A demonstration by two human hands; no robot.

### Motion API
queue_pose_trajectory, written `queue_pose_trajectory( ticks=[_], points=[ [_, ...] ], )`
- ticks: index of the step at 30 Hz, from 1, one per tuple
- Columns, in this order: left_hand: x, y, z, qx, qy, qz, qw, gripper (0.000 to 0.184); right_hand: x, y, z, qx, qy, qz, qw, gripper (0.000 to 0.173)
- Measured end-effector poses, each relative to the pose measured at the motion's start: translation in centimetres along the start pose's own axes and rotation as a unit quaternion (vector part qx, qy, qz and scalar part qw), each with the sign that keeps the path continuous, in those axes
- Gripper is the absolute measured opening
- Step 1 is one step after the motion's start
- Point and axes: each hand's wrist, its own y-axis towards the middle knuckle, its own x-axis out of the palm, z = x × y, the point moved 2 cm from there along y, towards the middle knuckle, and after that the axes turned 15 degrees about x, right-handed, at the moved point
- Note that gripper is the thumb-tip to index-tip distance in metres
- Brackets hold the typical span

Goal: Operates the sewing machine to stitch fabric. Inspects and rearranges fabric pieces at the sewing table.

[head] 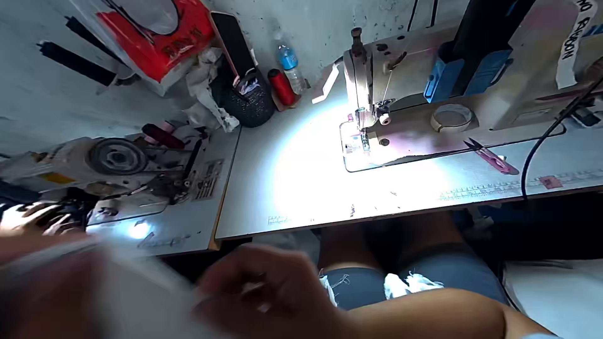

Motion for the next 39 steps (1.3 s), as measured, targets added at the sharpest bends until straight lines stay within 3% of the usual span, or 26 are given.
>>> queue_pose_trajectory(
  ticks=[2, 4, 5, 8, 11, 13, 16, 19, 21, 24, 29, 31, 33, 37, 39],
  points=[
    [5.4, 2.2, -4.8, 0.075, 0.152, -0.108, 0.980, 0.026, -4.7, 0.6, 2.8, 0.070, 0.023, 0.076, 0.994, 0.009],
    [12.4, 3.8, -9.2, 0.081, 0.137, -0.157, 0.975, 0.020, -9.6, 1.4, 5.0, 0.168, 0.019, 0.206, 0.964, 0.006],
    [16.3, 4.1, -11.7, 0.084, 0.100, -0.154, 0.979, 0.013, -12.1, 2.0, 5.9, 0.179, -0.021, 0.267, 0.947, 0.004],
    [26.2, 4.0, -17.5, 0.069, -0.019, -0.107, 0.992, 0.017, -18.6, 3.5, 6.6, 0.118, -0.245, 0.369, 0.889, 0.005],
    [31.0, 5.3, -19.1, -0.042, -0.092, -0.142, 0.985, 0.022, -21.6, 4.3, 5.3, 0.100, -0.399, 0.405, 0.817, 0.009],
    [31.8, 6.6, -18.9, -0.087, -0.116, -0.184, 0.972, 0.023, -22.4, 4.9, 5.2, 0.095, -0.446, 0.416, 0.787, 0.016],
    [31.6, 8.9, -18.0, -0.040, -0.035, -0.235, 0.971, 0.024, -22.7, 5.5, 5.1, 0.112, -0.517, 0.406, 0.745, 0.041],
    [33.4, 8.5, -20.3, 0.014, -0.090, -0.203, 0.975, 0.021, -23.1, 5.8, 5.6, 0.087, -0.572, 0.409, 0.705, 0.035],
    [34.5, 7.9, -21.1, 0.031, -0.128, -0.174, 0.976, 0.035, -23.2, 5.9, 5.5, 0.092, -0.587, 0.398, 0.698, 0.036],
    [34.5, 8.0, -21.0, 0.063, -0.079, -0.179, 0.979, 0.045, -23.2, 6.3, 4.9, 0.130, -0.600, 0.368, 0.699, 0.033],
    [34.1, 8.9, -20.1, 0.044, -0.029, -0.185, 0.981, 0.040, -23.4, 7.1, 3.5, 0.244, -0.605, 0.292, 0.699, 0.047],
    [34.0, 9.0, -19.8, 0.056, -0.018, -0.160, 0.985, 0.042, -23.4, 7.1, 3.4, 0.261, -0.619, 0.275, 0.688, 0.053],
    [33.8, 8.9, -19.6, 0.081, 0.005, -0.148, 0.986, 0.031, -23.2, 7.1, 3.2, 0.279, -0.628, 0.266, 0.676, 0.055],
    [33.1, 7.7, -17.7, 0.139, 0.020, -0.177, 0.974, 0.019, -22.4, 7.0, 2.8, 0.306, -0.638, 0.259, 0.657, 0.059],
    [32.9, 6.1, -16.6, 0.132, 0.012, -0.185, 0.974, 0.024, -22.3, 6.9, 2.7, 0.319, -0.641, 0.260, 0.648, 0.062]
  ],
)
